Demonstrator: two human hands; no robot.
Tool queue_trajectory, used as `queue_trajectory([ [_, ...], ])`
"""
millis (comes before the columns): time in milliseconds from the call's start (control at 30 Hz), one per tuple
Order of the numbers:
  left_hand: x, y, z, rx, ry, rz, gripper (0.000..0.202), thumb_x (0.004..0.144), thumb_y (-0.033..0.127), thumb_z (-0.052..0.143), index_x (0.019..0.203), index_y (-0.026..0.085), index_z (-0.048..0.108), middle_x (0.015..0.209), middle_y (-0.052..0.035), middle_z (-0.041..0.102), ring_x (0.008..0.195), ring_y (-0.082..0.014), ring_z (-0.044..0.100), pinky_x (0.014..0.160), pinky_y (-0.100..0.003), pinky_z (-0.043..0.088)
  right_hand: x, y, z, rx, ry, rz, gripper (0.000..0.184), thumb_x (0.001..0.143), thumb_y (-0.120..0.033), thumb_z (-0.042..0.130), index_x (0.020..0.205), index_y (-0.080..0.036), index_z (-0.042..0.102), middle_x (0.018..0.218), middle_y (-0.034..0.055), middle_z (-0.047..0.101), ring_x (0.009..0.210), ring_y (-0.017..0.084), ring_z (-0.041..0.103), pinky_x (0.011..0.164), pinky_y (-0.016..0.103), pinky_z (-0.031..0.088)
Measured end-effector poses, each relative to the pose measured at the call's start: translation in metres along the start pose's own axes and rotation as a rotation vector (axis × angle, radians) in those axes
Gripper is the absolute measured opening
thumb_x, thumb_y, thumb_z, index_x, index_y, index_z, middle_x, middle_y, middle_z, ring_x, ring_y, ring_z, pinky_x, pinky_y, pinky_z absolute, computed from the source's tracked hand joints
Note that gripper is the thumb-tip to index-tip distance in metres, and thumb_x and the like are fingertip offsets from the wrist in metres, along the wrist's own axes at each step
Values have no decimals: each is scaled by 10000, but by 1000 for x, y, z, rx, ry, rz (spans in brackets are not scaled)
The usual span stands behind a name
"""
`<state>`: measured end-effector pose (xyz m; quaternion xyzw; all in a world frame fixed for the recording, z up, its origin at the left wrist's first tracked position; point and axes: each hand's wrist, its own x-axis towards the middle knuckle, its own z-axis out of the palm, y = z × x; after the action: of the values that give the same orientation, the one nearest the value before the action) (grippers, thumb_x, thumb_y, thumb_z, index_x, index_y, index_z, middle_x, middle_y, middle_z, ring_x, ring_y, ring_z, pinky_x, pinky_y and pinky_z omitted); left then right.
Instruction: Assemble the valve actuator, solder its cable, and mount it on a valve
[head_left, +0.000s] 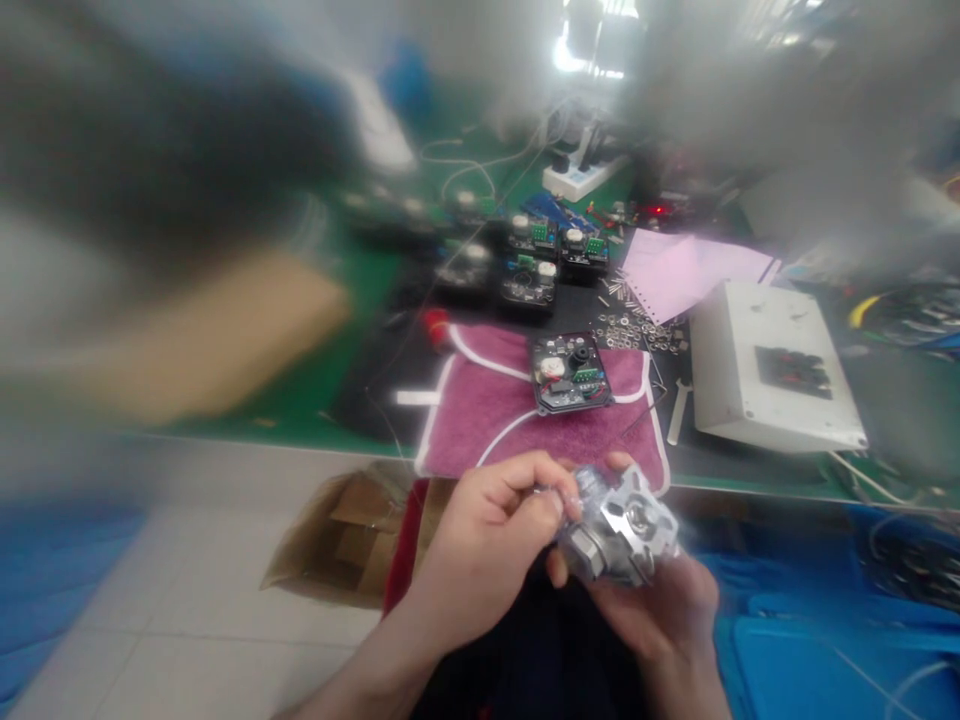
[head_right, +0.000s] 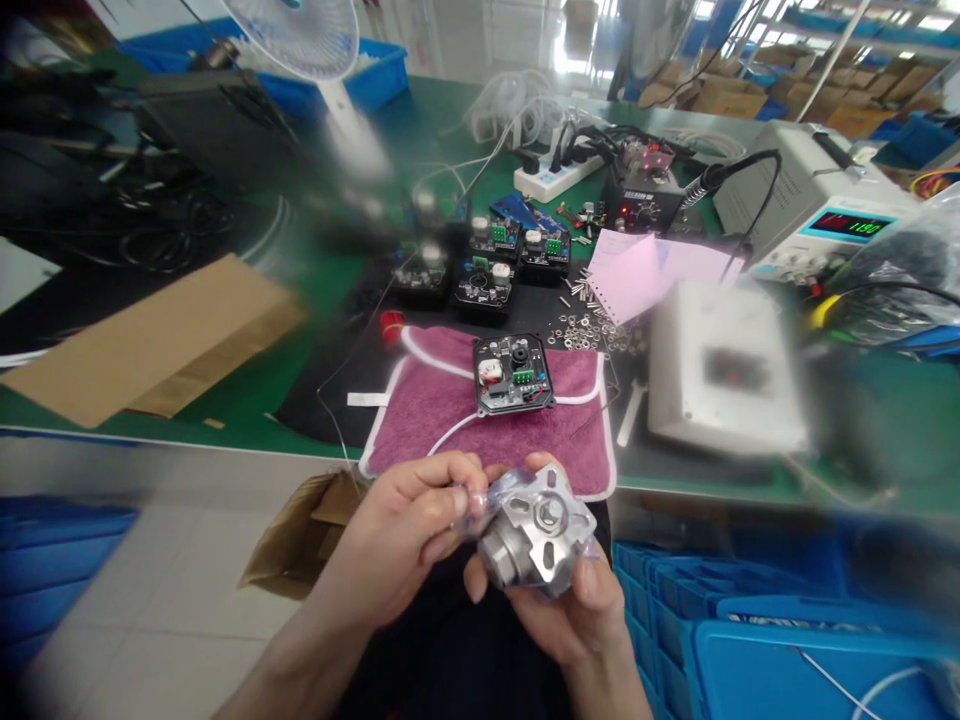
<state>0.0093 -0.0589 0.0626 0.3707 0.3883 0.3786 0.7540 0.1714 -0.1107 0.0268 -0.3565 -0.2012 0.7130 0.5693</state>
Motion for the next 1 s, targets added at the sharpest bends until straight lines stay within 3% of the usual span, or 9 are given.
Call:
queue_trajectory([
  [100,-11,6,8,213,54,81,154,928,132,558,838,187,670,637,44,604,510,-75,566,540,-187,441,-4,-3,-6,-58,-33,86,860,819,-621,833,1556,-328,498,1243,115,684,880,257,696,655,376,615],
  [167,-13,8,12,222,52,83,142,930,137,560,836,188,653,639,45,598,500,-82,587,510,-181,440,-6,-4,-5,-17,-51,108,792,856,-520,841,1541,-318,497,1155,84,689,806,225,686,590,326,606],
  [233,-9,8,13,45,71,51,149,940,164,560,809,184,629,567,68,516,452,-55,494,498,-156,435,-6,-4,0,49,-67,87,659,898,-443,794,1481,-301,523,1055,60,684,716,187,651,511,263,566],
  [367,3,7,9,-443,147,-12,171,971,260,537,809,210,557,498,114,344,406,-53,223,467,-187,492,-4,1,12,108,-143,84,540,891,-474,749,1341,-261,540,940,70,683,672,186,632,458,218,513],
  [500,9,7,4,-494,161,30,188,989,292,507,818,216,523,559,87,403,409,-68,252,394,-175,428,-2,10,17,136,-150,59,515,903,-449,746,1339,-264,544,1000,91,696,750,203,670,481,216,532],
  [600,9,1,-1,-335,164,135,240,1033,352,508,835,217,502,663,53,460,506,-91,414,458,-183,443,2,13,17,126,-151,-19,457,943,-393,733,1349,-266,566,1081,106,707,852,227,705,499,220,555],
  [733,13,-9,-15,207,229,299,317,1063,474,596,899,222,492,798,39,506,628,-94,482,562,-199,436,10,11,24,27,-60,-8,494,934,-341,789,1371,-258,574,1172,108,710,933,243,722,598,268,598],
  [867,28,-4,-45,615,443,436,391,1049,516,622,837,226,468,711,55,510,603,-99,469,589,-223,405,25,16,45,-50,-43,0,508,940,-319,815,1379,-243,569,1066,66,720,775,182,706,662,288,599],
  [1000,51,12,-75,724,625,509,425,1043,514,631,771,219,490,609,70,488,554,-101,439,583,-245,358,47,27,74,-53,26,29,538,932,-329,829,1389,-241,558,999,37,716,809,188,716,687,291,612],
])
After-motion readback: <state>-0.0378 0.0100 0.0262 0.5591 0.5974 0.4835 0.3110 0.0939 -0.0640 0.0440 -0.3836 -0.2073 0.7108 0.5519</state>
